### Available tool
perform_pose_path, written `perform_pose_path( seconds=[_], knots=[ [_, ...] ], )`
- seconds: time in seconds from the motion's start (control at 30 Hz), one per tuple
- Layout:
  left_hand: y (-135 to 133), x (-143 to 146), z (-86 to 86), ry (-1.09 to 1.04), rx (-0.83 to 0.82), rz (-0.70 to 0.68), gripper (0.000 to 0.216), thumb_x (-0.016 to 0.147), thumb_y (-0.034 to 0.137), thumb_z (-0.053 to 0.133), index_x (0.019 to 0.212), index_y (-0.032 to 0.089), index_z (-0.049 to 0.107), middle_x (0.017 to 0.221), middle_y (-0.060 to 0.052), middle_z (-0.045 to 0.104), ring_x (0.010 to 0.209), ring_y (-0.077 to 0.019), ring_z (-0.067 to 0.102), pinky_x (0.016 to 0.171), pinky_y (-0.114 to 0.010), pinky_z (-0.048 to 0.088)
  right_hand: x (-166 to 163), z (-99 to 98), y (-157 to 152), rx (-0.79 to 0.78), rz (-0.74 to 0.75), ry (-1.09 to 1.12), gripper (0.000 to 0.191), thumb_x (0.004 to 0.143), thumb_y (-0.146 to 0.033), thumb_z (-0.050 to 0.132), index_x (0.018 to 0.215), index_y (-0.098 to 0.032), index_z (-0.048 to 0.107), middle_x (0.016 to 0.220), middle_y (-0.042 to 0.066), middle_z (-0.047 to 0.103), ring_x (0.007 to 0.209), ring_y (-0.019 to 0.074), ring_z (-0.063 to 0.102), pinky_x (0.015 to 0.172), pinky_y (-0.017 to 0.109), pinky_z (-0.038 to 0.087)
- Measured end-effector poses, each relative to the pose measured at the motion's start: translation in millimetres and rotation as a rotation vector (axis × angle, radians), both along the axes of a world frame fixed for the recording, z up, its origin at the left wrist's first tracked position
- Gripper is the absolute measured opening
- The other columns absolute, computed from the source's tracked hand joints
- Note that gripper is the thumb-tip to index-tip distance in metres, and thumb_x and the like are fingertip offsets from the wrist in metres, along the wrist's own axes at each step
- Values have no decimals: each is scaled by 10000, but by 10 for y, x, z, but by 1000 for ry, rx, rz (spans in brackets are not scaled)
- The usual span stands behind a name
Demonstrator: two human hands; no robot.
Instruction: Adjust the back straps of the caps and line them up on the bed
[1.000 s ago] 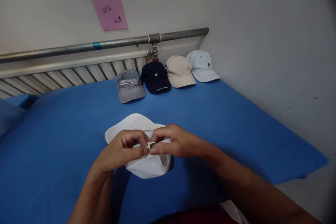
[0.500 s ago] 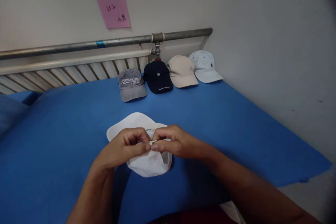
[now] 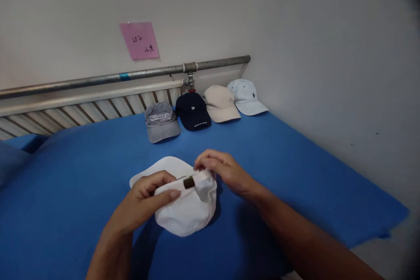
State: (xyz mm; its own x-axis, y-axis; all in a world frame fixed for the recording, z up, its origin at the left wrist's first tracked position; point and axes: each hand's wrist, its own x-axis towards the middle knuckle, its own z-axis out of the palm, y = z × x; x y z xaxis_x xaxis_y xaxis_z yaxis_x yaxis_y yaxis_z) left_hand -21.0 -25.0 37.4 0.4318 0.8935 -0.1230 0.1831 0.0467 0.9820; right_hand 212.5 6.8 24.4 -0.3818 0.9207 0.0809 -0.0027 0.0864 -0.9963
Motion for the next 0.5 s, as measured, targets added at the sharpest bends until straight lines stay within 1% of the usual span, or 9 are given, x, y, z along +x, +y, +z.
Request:
perform_pose_path(
  seconds=[0.07, 0.1, 0.17, 0.23, 0.27, 0.33, 0.4, 0.47, 0.5],
  knots=[
    [-62, -62, 32, -196, -20, 164, 252, 698, 398, 784, 726, 179, 664, 621, 14, 615, 528, -94, 498, 481, -192, 364, 56, -46, 76, 48, -125, 21, 206, 858, -302, 506, 889, -185, 673, 907, 30, 661, 834, 139, 586, 816, 296, 448],
    [-92, -85, 50, -314, -26, 229, 264, 667, 408, 803, 705, 193, 655, 598, 22, 615, 511, -99, 501, 471, -196, 372, 77, -78, 107, 64, -153, 12, 196, 841, -265, 512, 925, -196, 675, 963, 35, 666, 899, 152, 594, 874, 322, 444],
    [-131, -121, 79, -550, -26, 305, 269, 629, 411, 820, 677, 226, 630, 545, 44, 587, 475, -105, 488, 451, -210, 390, 93, -146, 140, 92, -112, -34, 221, 799, -216, 542, 971, -214, 681, 1050, 41, 668, 1001, 183, 590, 941, 370, 426],
    [-123, -162, 77, -704, -15, 348, 258, 626, 407, 823, 689, 255, 624, 518, 65, 556, 459, -102, 473, 459, -218, 427, 71, -203, 131, 101, 6, -47, 242, 771, -217, 579, 987, -221, 688, 1082, 42, 670, 1036, 208, 581, 940, 390, 431],
    [-100, -192, 62, -736, -7, 381, 242, 642, 417, 814, 720, 272, 637, 531, 73, 568, 468, -100, 484, 484, -214, 455, 49, -223, 115, 78, 68, -33, 243, 755, -221, 599, 980, -217, 690, 1061, 40, 676, 1012, 212, 585, 913, 387, 444],
    [-27, -275, 9, -747, 14, 468, 222, 680, 457, 787, 814, 317, 680, 616, 92, 653, 545, -104, 565, 583, -197, 513, 1, -244, 79, -10, 152, 7, 231, 720, -215, 625, 942, -197, 689, 964, 27, 683, 912, 198, 593, 841, 360, 464],
    [59, -371, -52, -742, 32, 530, 212, 716, 481, 754, 883, 357, 712, 738, 108, 732, 690, -120, 658, 695, -187, 541, -34, -238, 55, -68, 158, 28, 199, 704, -196, 620, 892, -177, 681, 883, 12, 670, 845, 177, 581, 798, 331, 457],
    [131, -447, -96, -764, 55, 543, 180, 747, 486, 723, 880, 366, 734, 809, 112, 763, 810, -127, 699, 758, -176, 543, -45, -218, 46, -36, 117, 17, 163, 704, -190, 610, 852, -171, 675, 851, 6, 654, 841, 171, 565, 795, 316, 440],
    [157, -469, -109, -773, 62, 528, 154, 770, 476, 702, 864, 362, 743, 823, 111, 768, 841, -119, 705, 762, -159, 538, -42, -207, 45, -3, 90, 12, 140, 704, -197, 612, 828, -172, 672, 831, 3, 645, 834, 168, 556, 790, 309, 432]
  ],
)
